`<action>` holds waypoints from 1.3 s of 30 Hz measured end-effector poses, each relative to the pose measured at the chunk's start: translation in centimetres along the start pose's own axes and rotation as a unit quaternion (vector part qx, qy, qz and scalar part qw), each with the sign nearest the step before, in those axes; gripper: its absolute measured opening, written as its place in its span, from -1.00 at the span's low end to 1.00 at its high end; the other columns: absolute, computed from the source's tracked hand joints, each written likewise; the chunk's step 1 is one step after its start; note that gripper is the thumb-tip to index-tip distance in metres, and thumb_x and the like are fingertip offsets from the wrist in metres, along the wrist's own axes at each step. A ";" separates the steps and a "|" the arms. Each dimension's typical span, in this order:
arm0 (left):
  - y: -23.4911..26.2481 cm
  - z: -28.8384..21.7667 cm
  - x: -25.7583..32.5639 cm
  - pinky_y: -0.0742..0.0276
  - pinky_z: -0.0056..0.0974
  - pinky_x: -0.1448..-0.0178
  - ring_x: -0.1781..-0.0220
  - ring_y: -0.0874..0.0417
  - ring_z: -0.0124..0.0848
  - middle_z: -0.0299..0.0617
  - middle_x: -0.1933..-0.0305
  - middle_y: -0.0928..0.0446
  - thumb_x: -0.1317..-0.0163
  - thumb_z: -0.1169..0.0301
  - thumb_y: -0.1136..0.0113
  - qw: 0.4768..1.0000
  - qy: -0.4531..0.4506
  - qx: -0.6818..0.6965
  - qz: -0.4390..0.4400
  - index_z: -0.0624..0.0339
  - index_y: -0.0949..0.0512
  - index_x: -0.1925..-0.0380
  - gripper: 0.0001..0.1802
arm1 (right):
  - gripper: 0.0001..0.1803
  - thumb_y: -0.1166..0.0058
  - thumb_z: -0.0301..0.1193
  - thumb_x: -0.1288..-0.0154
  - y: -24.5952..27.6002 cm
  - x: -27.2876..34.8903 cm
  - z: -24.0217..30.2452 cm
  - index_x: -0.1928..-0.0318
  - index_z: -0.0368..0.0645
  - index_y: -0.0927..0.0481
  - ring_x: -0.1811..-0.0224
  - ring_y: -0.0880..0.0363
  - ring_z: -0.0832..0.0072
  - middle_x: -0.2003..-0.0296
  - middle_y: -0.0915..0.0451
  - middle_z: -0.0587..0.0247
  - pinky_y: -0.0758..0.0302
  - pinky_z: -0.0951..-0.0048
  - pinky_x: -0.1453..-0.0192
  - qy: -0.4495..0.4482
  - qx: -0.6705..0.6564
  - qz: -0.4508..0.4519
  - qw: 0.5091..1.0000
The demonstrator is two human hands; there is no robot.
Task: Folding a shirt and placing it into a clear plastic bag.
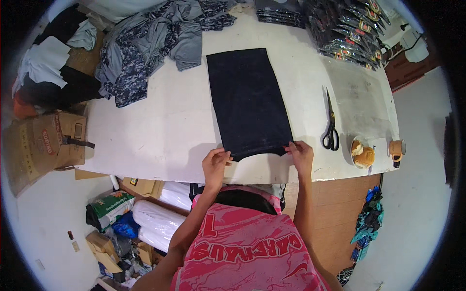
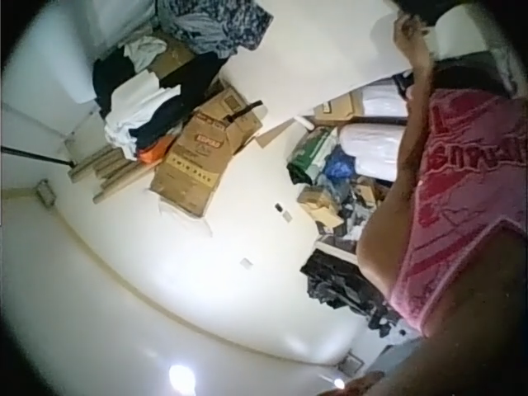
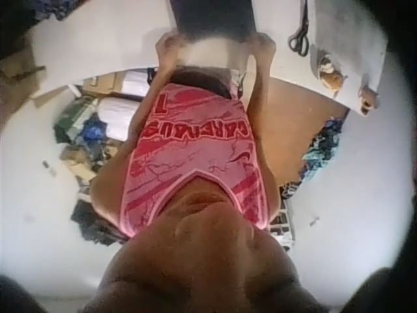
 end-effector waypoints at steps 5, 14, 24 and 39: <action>0.8 0.7 0.8 -0.63 -0.36 0.26 0.34 -0.70 -0.40 -0.19 0.33 -0.60 -0.26 0.51 -0.32 1.000 0.007 -0.020 0.009 0.33 -0.56 0.17 -0.81 | -0.50 -0.27 -0.26 -0.27 0.3 3.1 5.0 -0.06 -0.41 -0.54 0.09 -0.64 0.17 0.05 -0.62 -0.19 -0.54 0.20 0.01 0.095 0.208 -0.111 0.967; -6.0 3.9 5.5 -0.62 -0.32 0.12 0.17 -0.70 -0.41 -0.15 0.21 -0.69 -0.30 0.42 -0.29 0.939 0.175 -0.133 0.265 0.32 -0.68 0.18 -0.81 | -0.04 -0.02 0.20 -0.31 -4.5 4.4 4.6 -0.38 -0.41 -0.23 -0.54 0.10 -0.18 -0.45 -0.02 -0.34 0.11 -0.22 -0.51 0.173 0.429 -0.095 0.881; -5.0 -15.7 -25.1 -0.54 -0.02 0.04 0.11 -0.63 0.13 0.10 0.19 -0.64 -0.21 0.22 -0.30 0.778 -0.386 -0.495 -0.026 0.31 -0.65 0.25 -0.67 | 0.07 0.02 0.29 -0.27 -3.8 -0.8 4.6 -0.43 -0.40 -0.14 -0.56 0.15 -0.16 -0.47 0.04 -0.34 0.19 -0.31 -0.49 0.261 0.462 -0.029 0.847; 9.6 -11.2 -26.8 -0.35 -0.32 0.53 0.60 -0.50 -0.48 -0.32 0.61 -0.49 -0.02 0.43 -0.47 0.912 -0.007 -0.404 0.065 0.29 -0.65 0.50 -0.82 | -0.08 -0.42 -0.02 -0.03 -2.6 -1.4 5.7 -0.32 -0.21 -0.37 -0.39 -0.20 -0.13 -0.35 -0.23 -0.26 -0.19 -0.04 -0.43 0.212 0.295 -0.008 0.932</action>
Point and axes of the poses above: each hand's wrist, its own x-axis away from the middle knuckle, its own y-axis out of the back of the hand, z = x × y, the point moved 9 cm from there along -x, towards the middle knuckle
